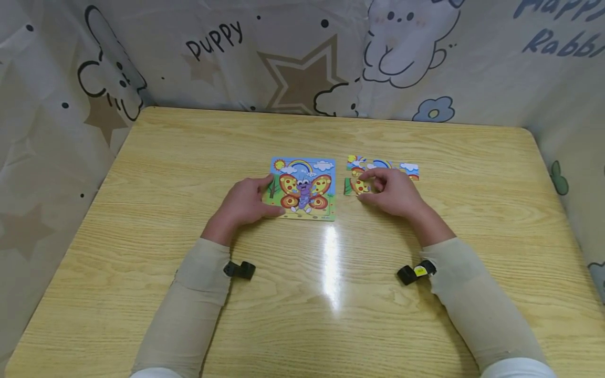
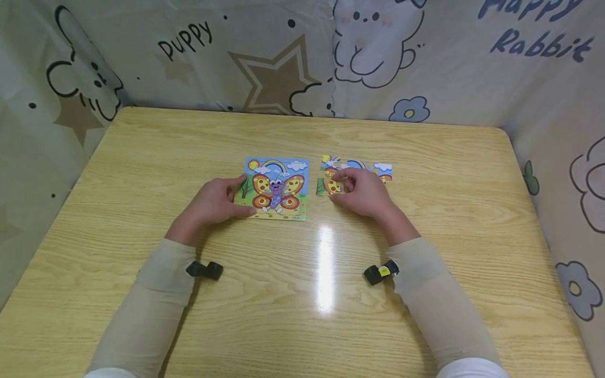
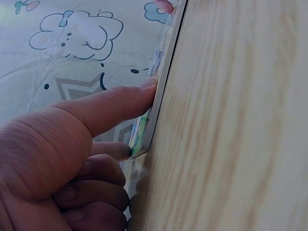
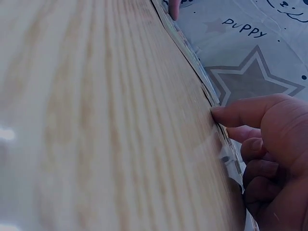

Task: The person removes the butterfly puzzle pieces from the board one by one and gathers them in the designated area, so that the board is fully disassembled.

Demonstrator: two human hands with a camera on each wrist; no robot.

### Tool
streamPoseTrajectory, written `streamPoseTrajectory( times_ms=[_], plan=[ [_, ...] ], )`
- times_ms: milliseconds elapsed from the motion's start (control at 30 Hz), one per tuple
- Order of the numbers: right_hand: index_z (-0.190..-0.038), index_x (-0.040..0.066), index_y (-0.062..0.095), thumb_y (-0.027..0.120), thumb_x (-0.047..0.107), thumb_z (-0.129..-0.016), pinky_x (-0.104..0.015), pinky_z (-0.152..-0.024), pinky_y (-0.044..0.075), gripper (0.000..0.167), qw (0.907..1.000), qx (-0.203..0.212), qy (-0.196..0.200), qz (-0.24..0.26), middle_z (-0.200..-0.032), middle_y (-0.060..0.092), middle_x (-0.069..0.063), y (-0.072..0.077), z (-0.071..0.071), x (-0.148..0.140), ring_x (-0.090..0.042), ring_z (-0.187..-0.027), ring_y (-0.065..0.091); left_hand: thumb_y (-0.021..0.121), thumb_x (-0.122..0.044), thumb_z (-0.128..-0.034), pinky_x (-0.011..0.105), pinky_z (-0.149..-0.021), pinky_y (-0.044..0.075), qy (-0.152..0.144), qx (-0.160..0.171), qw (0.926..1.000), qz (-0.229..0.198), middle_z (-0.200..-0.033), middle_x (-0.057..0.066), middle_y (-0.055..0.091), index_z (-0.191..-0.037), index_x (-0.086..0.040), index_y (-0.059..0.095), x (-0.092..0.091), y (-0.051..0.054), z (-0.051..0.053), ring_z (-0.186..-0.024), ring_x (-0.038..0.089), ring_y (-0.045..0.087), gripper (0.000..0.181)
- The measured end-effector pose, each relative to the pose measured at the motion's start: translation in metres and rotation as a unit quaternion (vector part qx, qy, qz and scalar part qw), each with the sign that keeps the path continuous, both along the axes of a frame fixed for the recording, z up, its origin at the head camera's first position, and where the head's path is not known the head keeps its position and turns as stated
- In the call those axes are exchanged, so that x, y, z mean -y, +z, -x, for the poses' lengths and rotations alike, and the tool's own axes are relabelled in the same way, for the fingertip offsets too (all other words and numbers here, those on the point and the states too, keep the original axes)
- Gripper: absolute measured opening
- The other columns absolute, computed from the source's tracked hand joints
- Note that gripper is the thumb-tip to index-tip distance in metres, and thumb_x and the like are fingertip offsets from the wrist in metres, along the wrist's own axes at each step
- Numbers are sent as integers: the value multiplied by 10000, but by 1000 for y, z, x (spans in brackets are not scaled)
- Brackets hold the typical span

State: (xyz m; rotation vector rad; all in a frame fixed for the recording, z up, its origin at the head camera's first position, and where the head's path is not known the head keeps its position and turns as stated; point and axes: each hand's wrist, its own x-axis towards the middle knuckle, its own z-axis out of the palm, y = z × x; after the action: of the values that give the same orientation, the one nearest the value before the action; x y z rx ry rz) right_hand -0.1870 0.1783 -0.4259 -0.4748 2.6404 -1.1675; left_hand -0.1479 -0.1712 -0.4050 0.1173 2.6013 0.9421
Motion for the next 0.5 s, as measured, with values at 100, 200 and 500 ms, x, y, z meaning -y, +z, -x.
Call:
streamPoseTrajectory(
  times_ms=[100,200,500],
  plan=[
    [-1145,56,706,829,151,-824,-392,-700,332,356,10000,-9,-32,50,-684,422,-50,-1,0,0,-224,-651,399,862,-394,-783,465,-1025,396,-3,-6,10000,-9,-1465,174,485,-1544,-99,381,0,0,0,-1300,309,457,947],
    [-1152,63,708,837,171,-822,-382,-681,323,370,9997,-24,-86,208,-689,402,-50,-1,-1,4,-219,-653,384,861,-393,-784,467,-1029,394,7,-2,10000,-12,-1478,168,473,-1544,-100,381,1,-1,0,-1313,313,448,946],
    [-1170,55,688,847,184,-817,-374,-731,363,408,9976,-163,152,653,-681,395,-46,0,-4,35,-219,-648,383,861,-402,-782,464,-1063,360,55,55,10000,-44,-1515,139,433,-1546,-104,379,0,-1,0,-1364,320,398,952]
  ],
)
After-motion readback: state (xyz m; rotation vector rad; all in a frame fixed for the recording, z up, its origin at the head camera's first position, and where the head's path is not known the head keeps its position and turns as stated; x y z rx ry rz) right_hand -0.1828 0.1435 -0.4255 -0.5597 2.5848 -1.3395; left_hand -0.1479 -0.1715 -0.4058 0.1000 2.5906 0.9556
